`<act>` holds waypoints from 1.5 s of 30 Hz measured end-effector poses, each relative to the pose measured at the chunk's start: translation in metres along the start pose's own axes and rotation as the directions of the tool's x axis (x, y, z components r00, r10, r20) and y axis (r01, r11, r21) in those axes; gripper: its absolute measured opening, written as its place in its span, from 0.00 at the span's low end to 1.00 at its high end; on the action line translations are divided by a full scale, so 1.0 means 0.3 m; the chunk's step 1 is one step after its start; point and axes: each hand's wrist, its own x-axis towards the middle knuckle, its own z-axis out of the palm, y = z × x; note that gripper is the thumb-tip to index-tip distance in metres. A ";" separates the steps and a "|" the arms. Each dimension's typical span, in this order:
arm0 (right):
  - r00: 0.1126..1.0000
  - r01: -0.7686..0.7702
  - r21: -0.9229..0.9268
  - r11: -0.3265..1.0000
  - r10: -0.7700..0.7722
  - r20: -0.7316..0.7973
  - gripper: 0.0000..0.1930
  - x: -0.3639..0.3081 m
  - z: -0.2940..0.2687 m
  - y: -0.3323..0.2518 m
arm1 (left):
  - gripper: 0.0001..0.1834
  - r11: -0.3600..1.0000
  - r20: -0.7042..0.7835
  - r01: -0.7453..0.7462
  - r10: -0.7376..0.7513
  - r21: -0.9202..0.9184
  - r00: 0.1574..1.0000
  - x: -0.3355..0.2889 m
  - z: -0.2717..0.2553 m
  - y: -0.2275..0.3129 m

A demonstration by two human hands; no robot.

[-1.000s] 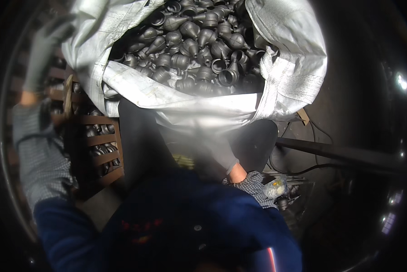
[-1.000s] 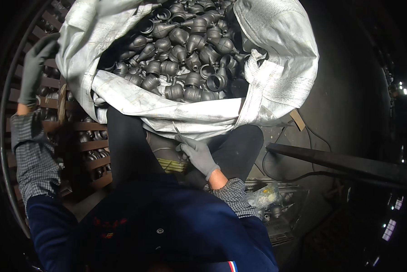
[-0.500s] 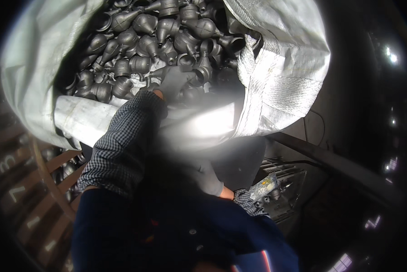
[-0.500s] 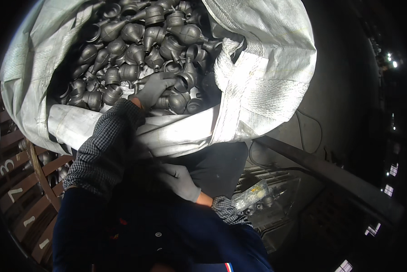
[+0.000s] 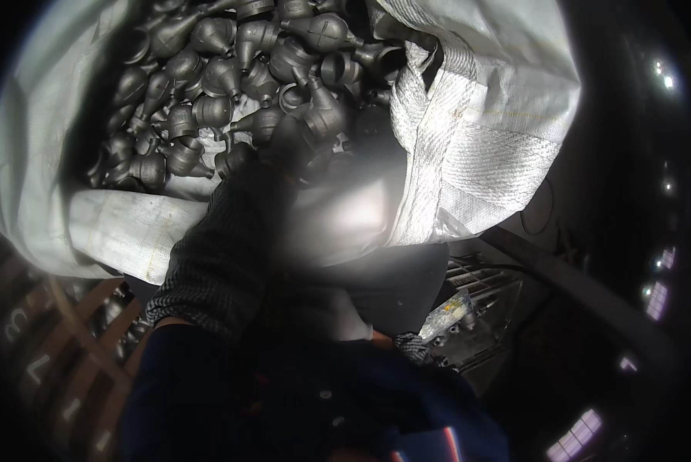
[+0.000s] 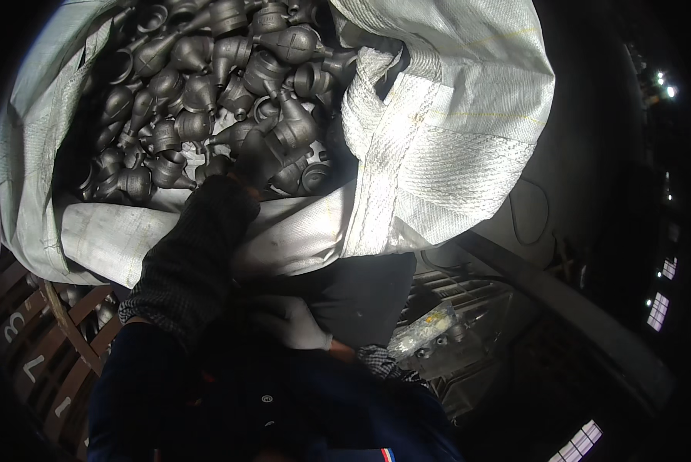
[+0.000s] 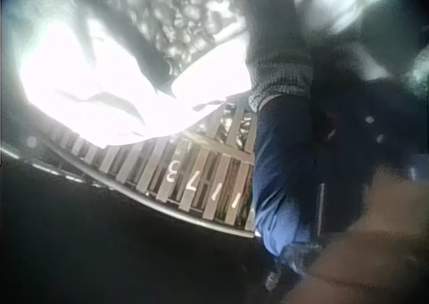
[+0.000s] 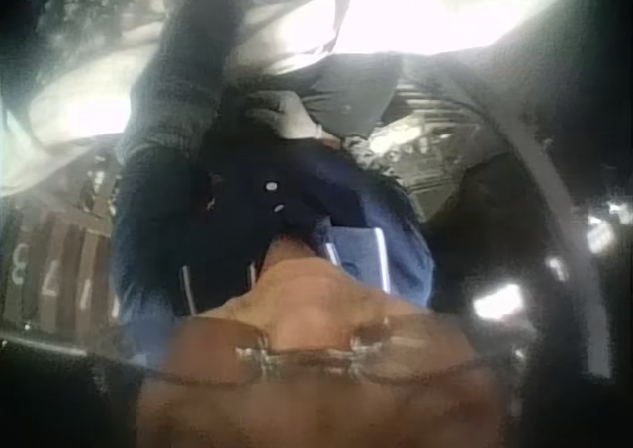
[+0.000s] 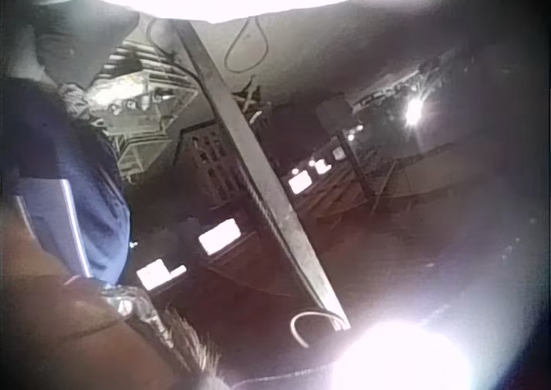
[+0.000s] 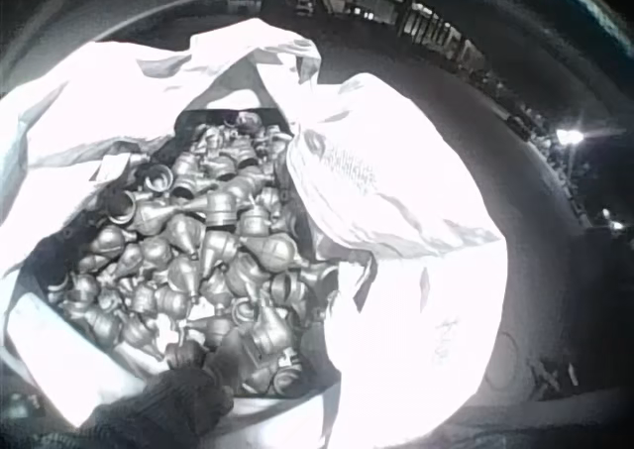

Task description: Inspecting and sorting metal cast parts from a large bag.

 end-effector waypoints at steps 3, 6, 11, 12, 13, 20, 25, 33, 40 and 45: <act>0.999 -0.003 0.009 1.000 0.002 0.035 0.14 -0.006 -0.005 -0.014 | 0.16 0.953 0.217 0.016 0.053 -0.303 0.975 -0.068 -0.012 0.063; 0.993 0.115 0.075 0.991 -0.117 0.019 0.13 -0.004 0.020 -0.022 | 0.19 0.911 0.248 -0.335 0.276 0.240 0.929 -0.172 0.019 0.139; 0.977 0.212 0.120 0.970 -0.212 -0.015 0.12 -0.025 0.031 -0.008 | 0.28 0.907 0.222 -0.415 0.390 0.077 0.894 -0.468 0.083 0.240; 0.985 0.172 0.082 0.982 -0.171 -0.028 0.11 -0.035 0.023 -0.003 | 0.27 0.868 0.057 -0.409 0.411 0.282 0.910 -0.517 0.091 0.268; 0.982 0.188 0.061 0.980 -0.186 -0.047 0.11 -0.045 0.021 0.004 | 0.26 0.801 -0.068 -0.392 0.470 0.453 0.880 -0.568 0.094 0.287; 0.815 0.481 -0.301 0.823 -0.547 -0.193 0.18 -0.045 0.065 0.001 | 0.13 0.545 0.106 -0.428 0.524 0.721 0.845 -0.896 0.026 0.265; 0.810 0.550 -0.006 0.835 -0.536 -0.238 0.28 -0.110 0.164 -0.078 | 0.15 0.094 0.225 -0.349 0.605 0.932 0.764 -1.049 0.029 0.199; 0.570 0.517 -0.744 0.424 -0.818 -0.070 0.22 -0.178 0.253 -0.150 | 0.16 0.128 0.269 -0.433 0.618 0.892 0.738 -1.193 0.061 0.143; 0.770 0.468 -0.191 0.863 -0.504 -0.392 0.14 -0.202 0.224 -0.122 | 0.20 0.640 -0.017 -0.657 0.721 0.400 0.692 -1.166 -0.081 0.093; 0.756 0.475 -0.224 0.851 -0.525 -0.391 0.14 -0.209 0.243 -0.101 | 0.19 0.820 -0.142 -0.571 0.562 -0.035 0.815 -1.079 -0.179 -0.012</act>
